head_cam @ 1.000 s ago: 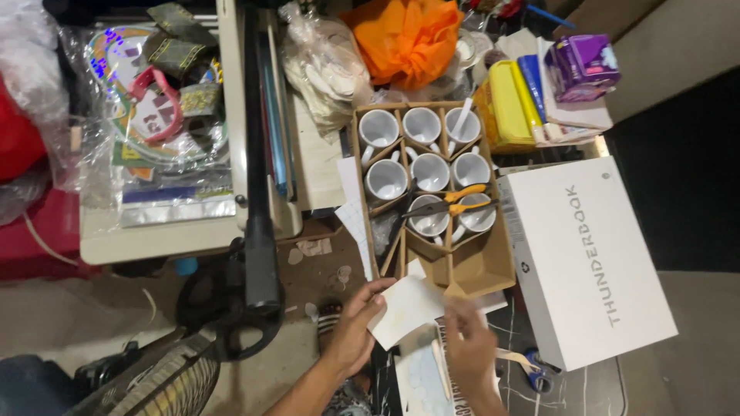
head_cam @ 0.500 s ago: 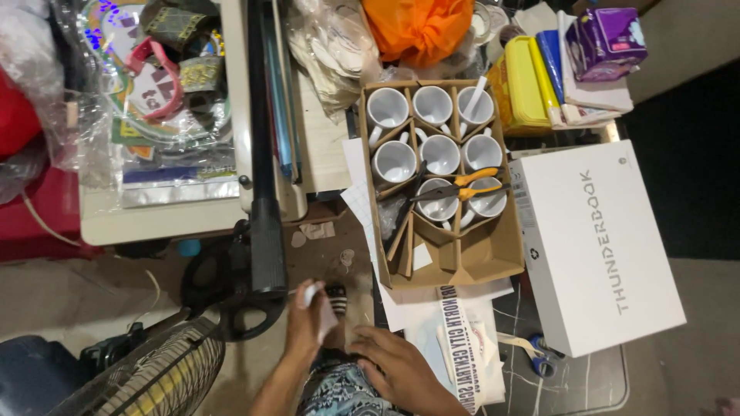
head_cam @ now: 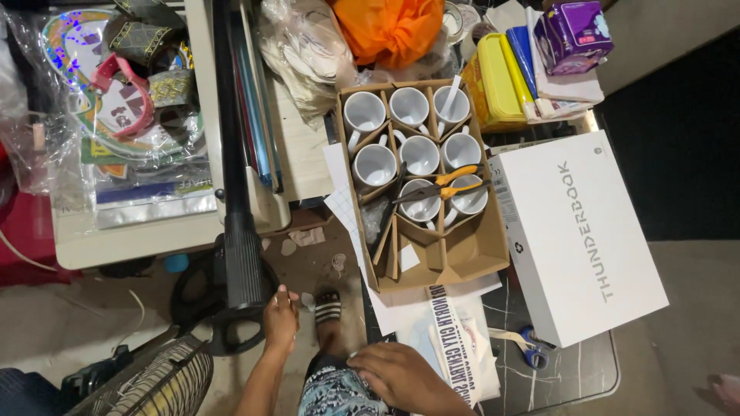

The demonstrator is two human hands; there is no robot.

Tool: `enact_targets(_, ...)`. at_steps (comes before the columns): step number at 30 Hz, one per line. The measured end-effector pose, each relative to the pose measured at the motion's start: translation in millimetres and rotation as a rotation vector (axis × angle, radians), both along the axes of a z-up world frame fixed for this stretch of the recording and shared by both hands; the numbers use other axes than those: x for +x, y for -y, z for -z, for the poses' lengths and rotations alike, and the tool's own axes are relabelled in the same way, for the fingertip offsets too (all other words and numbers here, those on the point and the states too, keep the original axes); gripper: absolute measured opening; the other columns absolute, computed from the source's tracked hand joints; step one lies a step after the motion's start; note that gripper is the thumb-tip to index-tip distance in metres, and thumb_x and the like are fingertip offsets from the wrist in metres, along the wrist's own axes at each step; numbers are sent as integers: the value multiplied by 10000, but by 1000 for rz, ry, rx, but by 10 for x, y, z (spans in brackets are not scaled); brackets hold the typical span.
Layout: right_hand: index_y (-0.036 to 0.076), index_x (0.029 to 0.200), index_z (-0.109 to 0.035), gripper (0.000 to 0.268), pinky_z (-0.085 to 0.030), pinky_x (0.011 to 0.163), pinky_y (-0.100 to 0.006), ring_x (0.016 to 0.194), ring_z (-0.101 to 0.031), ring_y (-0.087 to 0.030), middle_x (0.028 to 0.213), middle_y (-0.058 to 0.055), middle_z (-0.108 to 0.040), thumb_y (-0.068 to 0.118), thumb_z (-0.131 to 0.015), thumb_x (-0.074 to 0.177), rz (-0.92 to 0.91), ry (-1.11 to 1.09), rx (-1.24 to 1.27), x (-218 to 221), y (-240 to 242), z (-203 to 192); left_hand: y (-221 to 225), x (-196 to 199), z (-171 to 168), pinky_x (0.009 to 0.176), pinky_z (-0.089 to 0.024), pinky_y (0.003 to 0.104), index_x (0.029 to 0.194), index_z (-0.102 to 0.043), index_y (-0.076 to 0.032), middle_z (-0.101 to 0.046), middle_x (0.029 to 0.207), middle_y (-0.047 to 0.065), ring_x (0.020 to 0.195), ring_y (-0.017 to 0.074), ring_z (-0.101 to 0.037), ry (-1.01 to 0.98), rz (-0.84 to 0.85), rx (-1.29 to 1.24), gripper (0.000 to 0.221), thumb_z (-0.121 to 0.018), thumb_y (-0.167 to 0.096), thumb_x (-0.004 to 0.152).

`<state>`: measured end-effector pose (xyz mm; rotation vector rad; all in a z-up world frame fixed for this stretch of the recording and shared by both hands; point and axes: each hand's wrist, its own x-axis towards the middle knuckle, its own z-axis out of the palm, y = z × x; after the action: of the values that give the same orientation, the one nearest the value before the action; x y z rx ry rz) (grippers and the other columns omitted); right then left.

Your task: Organizing mugs, stickers, and printing materials in a cluttered print shop workspace.

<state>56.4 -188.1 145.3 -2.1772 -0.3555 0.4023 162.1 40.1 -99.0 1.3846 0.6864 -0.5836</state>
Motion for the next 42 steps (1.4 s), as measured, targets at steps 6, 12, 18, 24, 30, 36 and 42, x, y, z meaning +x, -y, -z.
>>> enact_targets(6,72,1187,-701,238,-522,958,-428,1093,-673,-305,1161,-93,-731,153,-647,970,31,-62,-21,103,109,-28,-6,85,61,476,-351,355,933,-637,-31,-436,611,28,510,160,-424,43,154,256,541,-437,-511,1081)
enact_targets(12,128,1235,-681,319,-477,999,-484,1149,-632,-317,1260,-108,-674,183,-666,921,211,34,-251,433,503,329,-114,34,555,754,-505,432,1142,-586,-75,-674,916,125,847,289,-653,162,218,451,318,-642,-295,918)
enact_targets(18,61,1209,-646,292,-507,964,-453,1147,-620,-361,1275,-157,-661,133,-625,927,428,394,-405,1526,982,123,-380,-114,1221,886,-521,440,1128,-667,-14,-727,1029,203,992,358,-700,391,285,622,325,-683,-237,892)
enact_targets(24,90,1251,-690,345,-493,939,-469,1114,-606,-383,1161,-192,-647,230,-698,936,457,243,-432,2087,1078,239,-423,-124,926,945,-512,445,1177,-708,21,-721,1174,225,1099,388,-690,324,260,607,458,-718,-295,846)
enact_targets(30,96,1221,-728,296,-524,827,-390,978,-642,-260,1188,-99,-658,209,-666,955,730,68,31,2048,1129,155,-436,-100,826,1039,-459,469,1277,-660,26,-612,1314,310,1231,444,-584,217,392,732,647,-766,-430,831)
enact_targets(36,53,1236,-715,247,-508,819,-239,908,-618,-105,1059,-23,-691,108,-680,998,919,348,77,1521,1362,-686,-438,-86,903,1067,-423,464,1379,-589,4,-564,1382,318,1294,457,-514,267,510,728,679,-738,-400,854)
enact_targets(42,6,1206,-699,240,-511,810,-202,883,-616,-56,1014,-8,-699,109,-688,990,1155,385,136,872,1762,-831,-49,22,563,991,-483,460,1294,-612,-30,-643,1257,252,1193,418,-607,426,467,576,465,-665,-270,900)
